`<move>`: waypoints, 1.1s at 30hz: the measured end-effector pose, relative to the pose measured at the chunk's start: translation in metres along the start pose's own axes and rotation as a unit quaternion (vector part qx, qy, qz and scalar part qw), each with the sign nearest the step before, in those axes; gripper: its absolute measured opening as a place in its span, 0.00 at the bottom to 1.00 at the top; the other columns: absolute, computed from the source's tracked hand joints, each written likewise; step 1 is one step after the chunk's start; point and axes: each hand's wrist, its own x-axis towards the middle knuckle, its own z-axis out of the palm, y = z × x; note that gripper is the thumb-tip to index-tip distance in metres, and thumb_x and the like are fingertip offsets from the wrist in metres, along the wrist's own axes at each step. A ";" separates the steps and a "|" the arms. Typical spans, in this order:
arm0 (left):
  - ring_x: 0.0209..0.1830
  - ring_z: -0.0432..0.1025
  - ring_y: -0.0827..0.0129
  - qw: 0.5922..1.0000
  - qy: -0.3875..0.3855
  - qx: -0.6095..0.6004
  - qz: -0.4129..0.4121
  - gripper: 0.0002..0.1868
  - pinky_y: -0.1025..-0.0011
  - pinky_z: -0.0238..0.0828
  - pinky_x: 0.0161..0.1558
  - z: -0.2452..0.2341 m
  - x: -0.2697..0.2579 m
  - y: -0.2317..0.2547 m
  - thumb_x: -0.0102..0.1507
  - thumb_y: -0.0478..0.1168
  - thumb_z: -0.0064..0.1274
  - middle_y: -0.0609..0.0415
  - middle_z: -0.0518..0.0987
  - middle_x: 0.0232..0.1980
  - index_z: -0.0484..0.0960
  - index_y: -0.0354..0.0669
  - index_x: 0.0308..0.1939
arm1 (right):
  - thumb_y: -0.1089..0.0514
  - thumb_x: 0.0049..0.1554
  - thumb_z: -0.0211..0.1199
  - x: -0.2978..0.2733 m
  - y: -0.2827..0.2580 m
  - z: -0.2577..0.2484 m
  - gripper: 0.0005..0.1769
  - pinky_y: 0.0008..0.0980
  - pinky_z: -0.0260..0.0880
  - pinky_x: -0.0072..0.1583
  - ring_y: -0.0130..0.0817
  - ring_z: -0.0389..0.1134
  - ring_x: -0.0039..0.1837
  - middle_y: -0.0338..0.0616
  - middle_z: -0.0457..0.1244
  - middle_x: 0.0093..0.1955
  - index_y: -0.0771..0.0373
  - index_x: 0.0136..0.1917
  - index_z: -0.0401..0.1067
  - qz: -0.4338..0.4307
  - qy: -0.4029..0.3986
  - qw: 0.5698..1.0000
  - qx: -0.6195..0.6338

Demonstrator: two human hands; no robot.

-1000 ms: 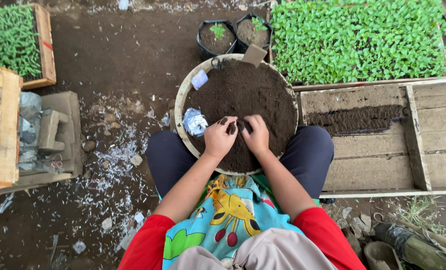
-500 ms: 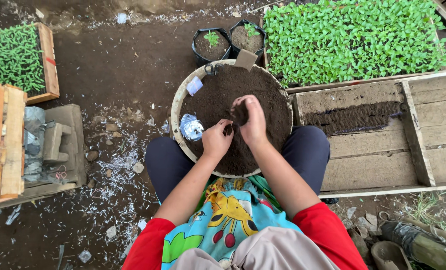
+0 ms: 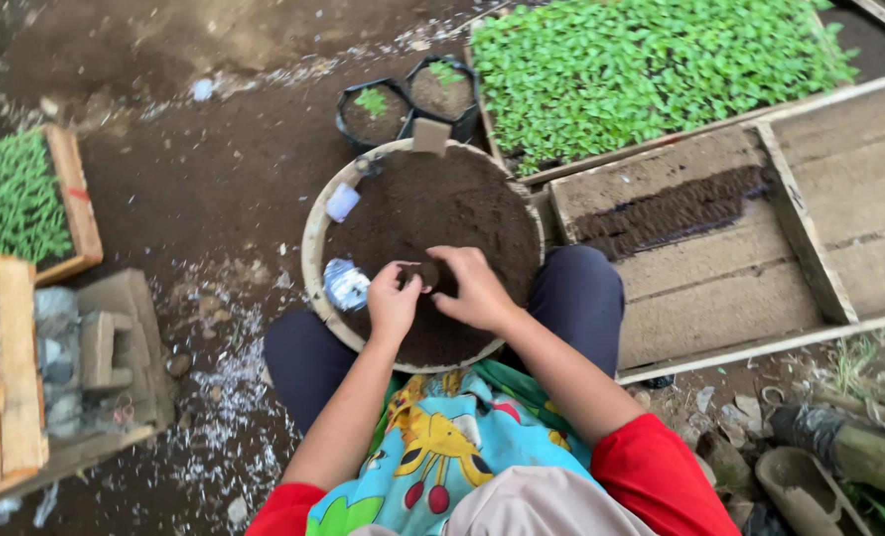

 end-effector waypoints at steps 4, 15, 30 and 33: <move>0.32 0.77 0.68 0.998 -0.048 0.024 0.014 0.12 0.69 0.74 0.38 0.004 -0.001 0.006 0.55 0.30 0.51 0.46 0.82 0.29 0.84 0.41 0.41 | 0.57 0.43 0.69 0.003 -0.019 -0.016 0.40 0.47 0.65 0.64 0.54 0.63 0.62 0.55 0.63 0.54 0.58 0.68 0.61 0.031 -0.009 0.999 -0.006; 0.16 0.63 0.81 0.996 -0.078 -0.036 0.023 0.14 0.87 0.56 0.20 0.026 -0.005 0.055 0.65 0.29 0.44 0.44 0.80 0.31 0.76 0.36 0.54 | 0.53 0.48 0.68 -0.041 0.071 -0.149 0.25 0.47 0.67 0.59 0.51 0.66 0.57 0.49 0.65 0.50 0.50 0.59 0.69 0.102 0.133 0.986 -0.020; 0.39 0.63 0.68 0.881 0.121 0.458 0.008 0.20 0.70 0.63 0.45 -0.018 -0.005 0.027 0.63 0.41 0.53 0.58 0.61 0.23 0.84 0.58 0.59 | 0.60 0.55 0.62 -0.132 0.475 -0.318 0.13 0.51 0.65 0.41 0.49 0.67 0.45 0.51 0.66 0.46 0.58 0.53 0.66 0.486 0.417 0.754 -0.145; 0.53 0.68 0.50 0.873 0.074 0.477 -0.070 0.18 0.53 0.75 0.49 -0.011 -0.005 0.053 0.70 0.38 0.48 0.42 0.74 0.58 0.78 0.42 0.63 | 0.58 0.52 0.60 -0.131 0.529 -0.311 0.17 0.52 0.63 0.50 0.55 0.61 0.53 0.53 0.65 0.50 0.58 0.55 0.65 0.493 0.401 0.753 -0.171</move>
